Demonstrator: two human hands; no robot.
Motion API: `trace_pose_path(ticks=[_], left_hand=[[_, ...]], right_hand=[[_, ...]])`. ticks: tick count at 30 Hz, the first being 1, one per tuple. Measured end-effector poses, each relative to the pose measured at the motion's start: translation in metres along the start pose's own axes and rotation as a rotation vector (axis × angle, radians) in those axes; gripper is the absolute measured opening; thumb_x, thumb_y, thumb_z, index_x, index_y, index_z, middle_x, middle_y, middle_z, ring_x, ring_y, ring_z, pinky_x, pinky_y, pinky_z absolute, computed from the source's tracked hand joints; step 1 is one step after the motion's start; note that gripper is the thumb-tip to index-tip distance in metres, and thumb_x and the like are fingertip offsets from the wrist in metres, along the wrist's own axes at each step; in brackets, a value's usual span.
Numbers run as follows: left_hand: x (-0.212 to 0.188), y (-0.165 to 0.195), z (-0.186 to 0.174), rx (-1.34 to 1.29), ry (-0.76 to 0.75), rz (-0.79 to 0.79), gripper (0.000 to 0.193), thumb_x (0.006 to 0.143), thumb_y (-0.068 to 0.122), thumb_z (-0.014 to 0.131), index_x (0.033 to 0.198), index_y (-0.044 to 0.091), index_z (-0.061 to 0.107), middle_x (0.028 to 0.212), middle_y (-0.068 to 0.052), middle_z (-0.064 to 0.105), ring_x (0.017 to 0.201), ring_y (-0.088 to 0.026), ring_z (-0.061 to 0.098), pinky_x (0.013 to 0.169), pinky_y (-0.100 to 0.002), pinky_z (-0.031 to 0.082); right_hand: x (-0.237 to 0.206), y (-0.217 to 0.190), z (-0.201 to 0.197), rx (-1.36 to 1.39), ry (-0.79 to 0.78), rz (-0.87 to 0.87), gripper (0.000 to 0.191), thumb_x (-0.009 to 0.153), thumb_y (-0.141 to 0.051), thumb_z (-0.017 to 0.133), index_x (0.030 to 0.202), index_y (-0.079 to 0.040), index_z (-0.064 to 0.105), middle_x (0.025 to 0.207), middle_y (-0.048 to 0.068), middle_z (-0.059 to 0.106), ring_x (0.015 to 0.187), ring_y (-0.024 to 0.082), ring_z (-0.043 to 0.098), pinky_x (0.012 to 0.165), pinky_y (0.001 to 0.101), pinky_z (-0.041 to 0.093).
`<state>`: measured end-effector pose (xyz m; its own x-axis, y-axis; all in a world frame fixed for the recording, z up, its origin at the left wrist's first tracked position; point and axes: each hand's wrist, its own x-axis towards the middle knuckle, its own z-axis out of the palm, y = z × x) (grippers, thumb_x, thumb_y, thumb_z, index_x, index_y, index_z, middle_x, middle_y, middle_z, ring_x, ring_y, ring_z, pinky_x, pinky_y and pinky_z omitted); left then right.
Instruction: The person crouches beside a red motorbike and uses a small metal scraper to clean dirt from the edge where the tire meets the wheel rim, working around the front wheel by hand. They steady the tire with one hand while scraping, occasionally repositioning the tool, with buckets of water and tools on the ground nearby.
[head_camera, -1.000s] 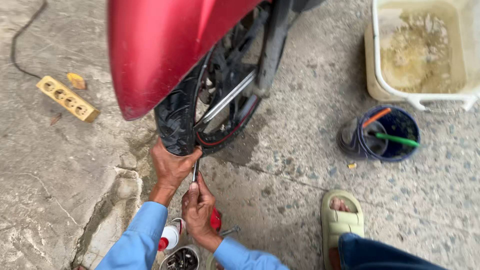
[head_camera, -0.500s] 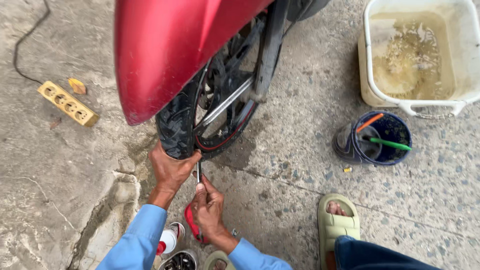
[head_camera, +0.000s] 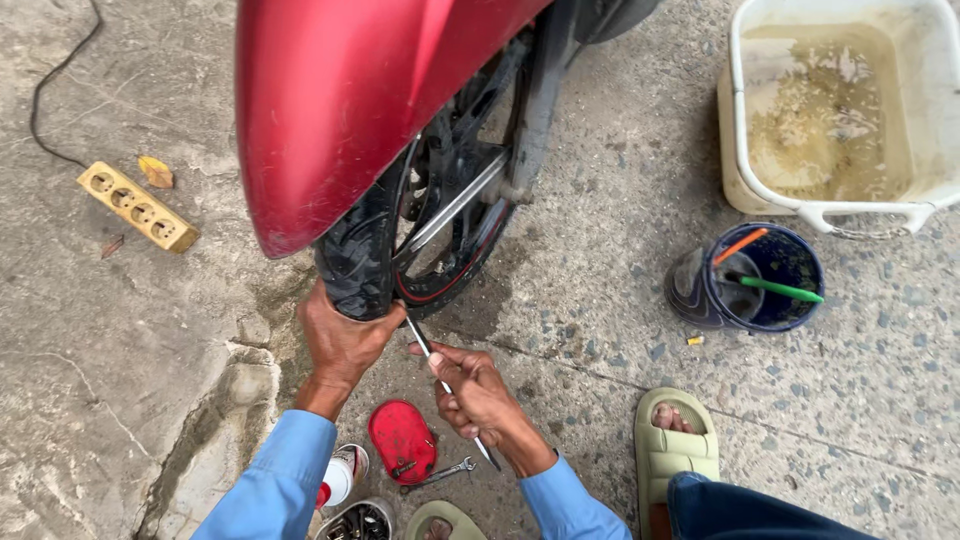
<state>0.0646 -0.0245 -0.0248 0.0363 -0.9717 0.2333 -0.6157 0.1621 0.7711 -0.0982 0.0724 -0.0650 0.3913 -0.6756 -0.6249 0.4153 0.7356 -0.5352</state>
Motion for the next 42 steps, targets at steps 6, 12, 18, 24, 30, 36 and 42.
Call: trace_pose_path(ticks=[6,12,18,24,30,36,42], left_hand=[[0.002,0.003,-0.001,0.041,-0.015,-0.024,0.05,0.062,0.02,0.092,0.102,0.002,0.069,0.091,-0.011,0.077,0.08,-0.018,0.075,0.074,-0.036,0.059],[0.005,-0.002,-0.002,-0.001,-0.027,-0.074,0.051,0.063,0.02,0.091,0.104,0.002,0.068,0.091,-0.011,0.077,0.079,-0.018,0.074,0.074,-0.035,0.059],[-0.002,-0.004,0.0,-0.024,-0.027,-0.07,0.046,0.063,0.019,0.09,0.1,0.001,0.069,0.088,-0.011,0.076,0.076,-0.02,0.072,0.073,-0.036,0.059],[-0.002,-0.008,0.002,0.017,-0.008,-0.086,0.049,0.061,0.021,0.089,0.1,0.001,0.067,0.087,-0.012,0.076,0.075,-0.021,0.074,0.072,-0.037,0.058],[0.0,-0.008,0.002,-0.018,-0.016,-0.114,0.052,0.06,0.021,0.088,0.104,0.002,0.067,0.084,-0.013,0.076,0.074,-0.023,0.075,0.071,-0.038,0.059],[0.002,0.0,-0.002,-0.02,-0.014,-0.009,0.057,0.065,0.024,0.09,0.109,0.0,0.065,0.093,-0.014,0.076,0.083,-0.024,0.076,0.075,-0.038,0.059],[0.006,-0.004,-0.007,-0.024,-0.073,0.032,0.056,0.065,0.022,0.09,0.111,0.0,0.065,0.096,-0.014,0.077,0.084,-0.023,0.076,0.077,-0.037,0.059]], right_hand=[[-0.006,-0.032,-0.024,-0.109,-0.099,0.034,0.042,0.106,-0.035,0.051,0.14,-0.014,0.064,0.055,-0.006,0.033,0.04,0.002,0.027,0.034,0.0229,0.019],[-0.001,-0.002,0.03,-0.015,0.091,-0.13,0.043,0.104,-0.032,0.055,0.143,-0.016,0.062,0.056,-0.007,0.04,0.04,0.004,0.031,0.035,0.0254,0.023],[0.047,0.064,0.073,0.01,0.291,-0.716,0.05,0.108,-0.034,0.051,0.148,-0.004,0.055,0.06,-0.008,0.044,0.051,0.002,0.039,0.045,0.0241,0.032],[0.044,0.059,0.066,0.093,0.283,-0.591,0.046,0.107,-0.036,0.056,0.143,-0.008,0.062,0.062,-0.007,0.045,0.051,0.003,0.039,0.043,0.025,0.03],[0.018,0.03,0.057,0.346,0.106,-0.134,0.036,0.104,-0.039,0.059,0.132,-0.015,0.057,0.057,-0.003,0.036,0.041,0.008,0.033,0.035,0.0279,0.022],[0.005,-0.019,0.002,0.13,-0.092,0.057,0.038,0.103,-0.038,0.056,0.134,-0.017,0.066,0.056,-0.007,0.032,0.038,0.002,0.026,0.032,0.0225,0.018],[0.021,-0.013,-0.037,-0.072,-0.146,0.066,0.046,0.103,-0.039,0.056,0.14,-0.013,0.064,0.057,-0.007,0.032,0.039,0.003,0.029,0.032,0.0232,0.02]])
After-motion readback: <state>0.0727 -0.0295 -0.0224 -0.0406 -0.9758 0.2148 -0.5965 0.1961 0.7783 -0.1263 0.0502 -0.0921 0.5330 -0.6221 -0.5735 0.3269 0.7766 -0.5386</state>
